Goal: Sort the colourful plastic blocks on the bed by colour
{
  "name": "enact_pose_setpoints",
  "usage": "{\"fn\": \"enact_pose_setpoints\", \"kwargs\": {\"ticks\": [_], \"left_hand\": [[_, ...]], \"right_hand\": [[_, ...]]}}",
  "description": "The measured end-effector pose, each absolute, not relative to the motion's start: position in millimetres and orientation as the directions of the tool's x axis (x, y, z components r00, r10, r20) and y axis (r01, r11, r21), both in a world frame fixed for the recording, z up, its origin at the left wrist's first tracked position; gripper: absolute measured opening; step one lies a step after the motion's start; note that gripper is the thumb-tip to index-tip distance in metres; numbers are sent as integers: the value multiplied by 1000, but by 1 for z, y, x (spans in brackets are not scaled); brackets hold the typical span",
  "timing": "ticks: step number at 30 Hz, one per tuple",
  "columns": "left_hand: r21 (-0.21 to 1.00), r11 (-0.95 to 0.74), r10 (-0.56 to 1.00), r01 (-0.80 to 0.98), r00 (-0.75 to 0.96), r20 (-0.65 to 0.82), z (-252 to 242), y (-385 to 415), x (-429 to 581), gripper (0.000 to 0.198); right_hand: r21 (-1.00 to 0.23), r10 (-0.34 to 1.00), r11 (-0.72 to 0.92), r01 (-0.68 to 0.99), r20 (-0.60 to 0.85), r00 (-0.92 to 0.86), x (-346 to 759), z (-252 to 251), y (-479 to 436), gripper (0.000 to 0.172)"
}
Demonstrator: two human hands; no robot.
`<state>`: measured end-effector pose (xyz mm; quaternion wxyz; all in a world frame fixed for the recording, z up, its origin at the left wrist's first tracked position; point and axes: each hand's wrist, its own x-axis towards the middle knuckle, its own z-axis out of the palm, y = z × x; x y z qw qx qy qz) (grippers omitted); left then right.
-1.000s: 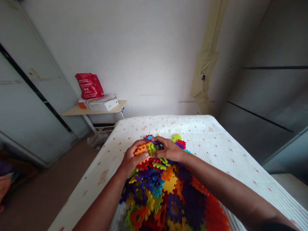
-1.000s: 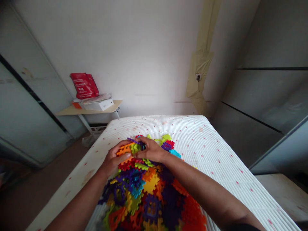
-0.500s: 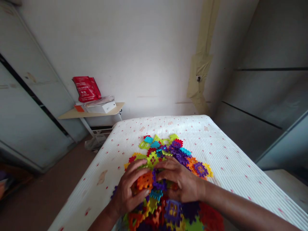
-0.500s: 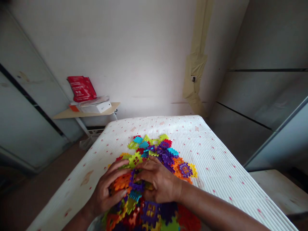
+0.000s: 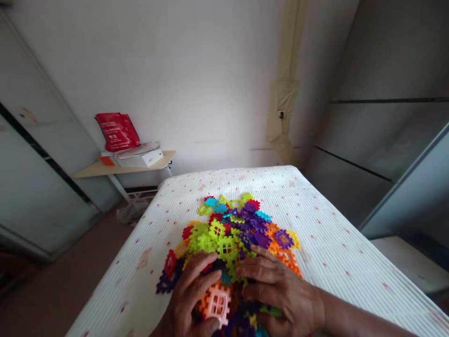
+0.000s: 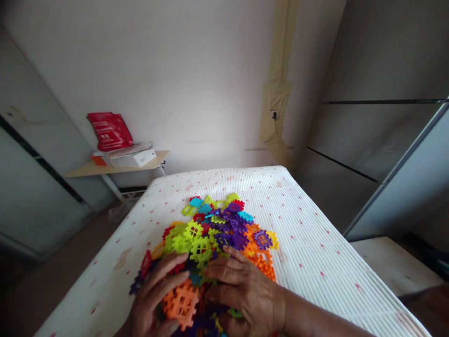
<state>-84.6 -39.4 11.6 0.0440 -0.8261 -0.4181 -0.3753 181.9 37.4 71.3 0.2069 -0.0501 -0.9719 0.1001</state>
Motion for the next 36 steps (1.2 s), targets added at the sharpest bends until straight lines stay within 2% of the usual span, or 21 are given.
{"fn": "enact_pose_setpoints", "kwargs": {"ticks": [3,7,10,12,15,17,20,25,28,36], "left_hand": [[255,-636,648,728,325,689,12,-41,-84,53],[312,-562,659,766,187,729,16,-35,-95,48],[331,-429,671,840,51,740,14,-25,-115,40],[408,-278,676,870,-124,727,9,-15,-133,35],[607,-8,713,794,-421,560,-5,1,-157,42],[703,119,757,701,-522,393,-13,9,-167,48],[771,136,818,622,-509,266,-20,15,-169,50],[812,55,890,581,-397,223,-18,16,-161,52],[819,32,909,573,-357,214,-17,14,-161,51],[828,31,898,560,-379,222,-14,14,-162,54]], "right_hand": [[-154,177,981,118,470,-865,199,58,33,41],[-103,283,954,281,619,-733,225,29,29,53],[-162,453,872,462,624,-637,246,8,25,57],[-226,598,772,594,575,-559,258,-5,24,62],[-327,775,604,727,454,-440,269,-19,27,67],[-372,832,538,756,375,-408,270,-26,32,68],[-406,861,504,762,304,-408,263,-31,42,70],[-456,882,472,754,247,-403,237,-27,64,67],[-471,871,492,732,263,-416,219,-25,77,66],[-502,820,571,649,327,-469,186,-27,102,68]]}}
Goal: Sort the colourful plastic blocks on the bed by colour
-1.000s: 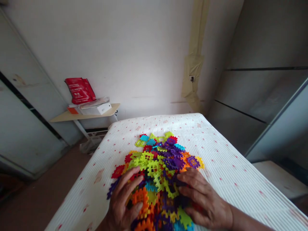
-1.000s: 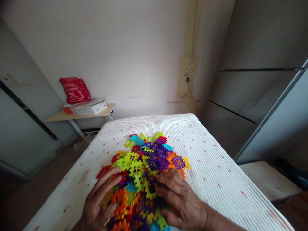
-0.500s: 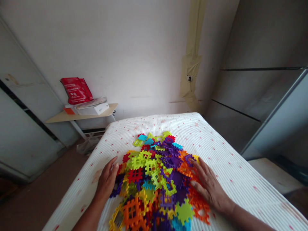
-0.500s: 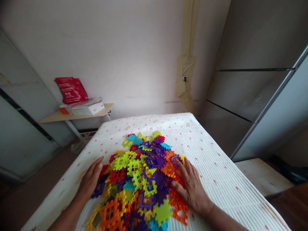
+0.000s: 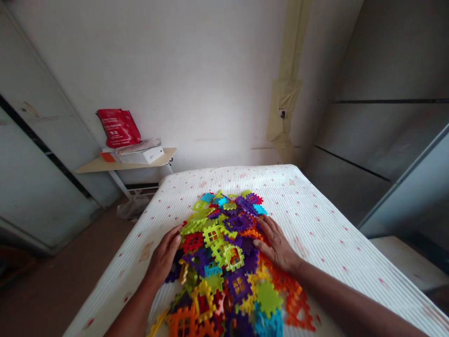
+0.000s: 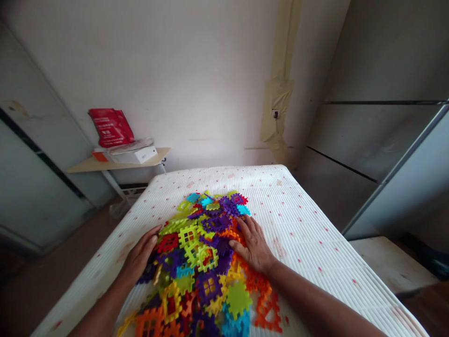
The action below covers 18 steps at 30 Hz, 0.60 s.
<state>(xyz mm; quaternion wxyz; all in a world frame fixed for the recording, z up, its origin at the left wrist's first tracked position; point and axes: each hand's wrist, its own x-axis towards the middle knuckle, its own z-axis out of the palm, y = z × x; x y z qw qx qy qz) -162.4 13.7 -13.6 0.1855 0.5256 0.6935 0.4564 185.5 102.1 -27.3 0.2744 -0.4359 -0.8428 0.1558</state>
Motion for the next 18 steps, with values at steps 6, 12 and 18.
{"fn": "enact_pose_setpoints", "kwargs": {"ticks": [6,12,18], "left_hand": [[823,39,886,567,-401,234,-12,21,-164,55],[825,70,848,561,-469,247,-15,34,-170,55],[873,105,799,477,-563,211,-9,31,-179,56]], "right_hand": [[-500,779,626,598,367,-508,165,-24,118,64],[-526,768,637,564,366,-526,139,-13,138,63],[-741,823,527,417,323,-468,134,5,150,62]]}}
